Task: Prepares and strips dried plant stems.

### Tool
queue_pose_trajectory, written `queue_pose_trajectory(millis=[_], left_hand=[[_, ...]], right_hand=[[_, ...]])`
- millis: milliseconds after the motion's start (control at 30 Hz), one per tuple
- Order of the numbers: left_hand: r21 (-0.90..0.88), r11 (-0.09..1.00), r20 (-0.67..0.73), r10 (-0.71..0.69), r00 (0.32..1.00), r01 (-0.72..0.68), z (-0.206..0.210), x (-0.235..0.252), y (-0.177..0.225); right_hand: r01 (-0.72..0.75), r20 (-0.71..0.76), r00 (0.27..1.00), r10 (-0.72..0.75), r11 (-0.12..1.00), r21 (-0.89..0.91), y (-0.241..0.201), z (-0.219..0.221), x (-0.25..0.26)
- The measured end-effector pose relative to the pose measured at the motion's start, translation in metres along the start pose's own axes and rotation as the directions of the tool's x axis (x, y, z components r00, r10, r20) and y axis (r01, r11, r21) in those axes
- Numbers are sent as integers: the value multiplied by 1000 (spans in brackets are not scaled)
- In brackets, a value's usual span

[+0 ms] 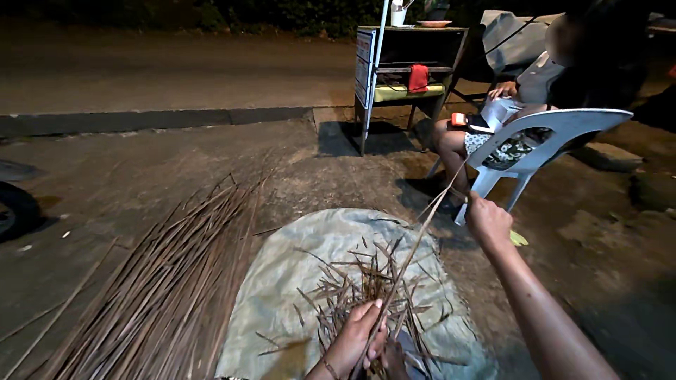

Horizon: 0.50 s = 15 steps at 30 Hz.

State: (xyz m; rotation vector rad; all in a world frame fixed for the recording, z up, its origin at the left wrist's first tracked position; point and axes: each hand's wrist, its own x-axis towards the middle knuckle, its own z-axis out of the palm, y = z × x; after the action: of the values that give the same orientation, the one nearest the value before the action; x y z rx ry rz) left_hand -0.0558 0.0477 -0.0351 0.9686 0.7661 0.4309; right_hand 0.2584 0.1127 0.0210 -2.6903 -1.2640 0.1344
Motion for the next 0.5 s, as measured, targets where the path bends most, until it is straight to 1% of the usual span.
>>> queue_pose_trajectory(millis=[100, 200, 267, 300, 333, 400, 433, 467, 500], left_hand=[[-1, 1000, 7, -2, 1000, 2, 1, -1, 3], [3, 1000, 44, 15, 999, -15, -2, -5, 1], [7, 1000, 14, 24, 1000, -24, -7, -7, 0], [23, 1000, -28, 22, 999, -21, -11, -6, 0], [37, 999, -85, 10, 996, -7, -13, -4, 3], [52, 999, -196, 6, 981, 4, -20, 3, 9], [51, 999, -251, 8, 968, 5, -23, 7, 13], [40, 999, -302, 10, 953, 2, -26, 11, 17], [23, 1000, -349, 19, 937, -11, -29, 14, 20]], right_hand=[[-20, -27, 999, 20, 1000, 1, 4, -1, 3], [-100, -56, 993, 106, 990, 100, 26, -4, 13], [-125, -58, 989, 136, 979, 159, 41, -10, 17], [-101, -52, 992, 111, 979, 175, 41, -13, 16], [-44, -40, 998, 53, 980, 196, 34, -14, 13], [136, 25, 989, -146, 962, 236, 0, -9, -8], [232, 90, 961, -260, 943, 238, -24, -3, -26], [327, 175, 912, -371, 915, 238, -50, 5, -48], [413, 272, 840, -469, 878, 241, -75, 14, -73]])
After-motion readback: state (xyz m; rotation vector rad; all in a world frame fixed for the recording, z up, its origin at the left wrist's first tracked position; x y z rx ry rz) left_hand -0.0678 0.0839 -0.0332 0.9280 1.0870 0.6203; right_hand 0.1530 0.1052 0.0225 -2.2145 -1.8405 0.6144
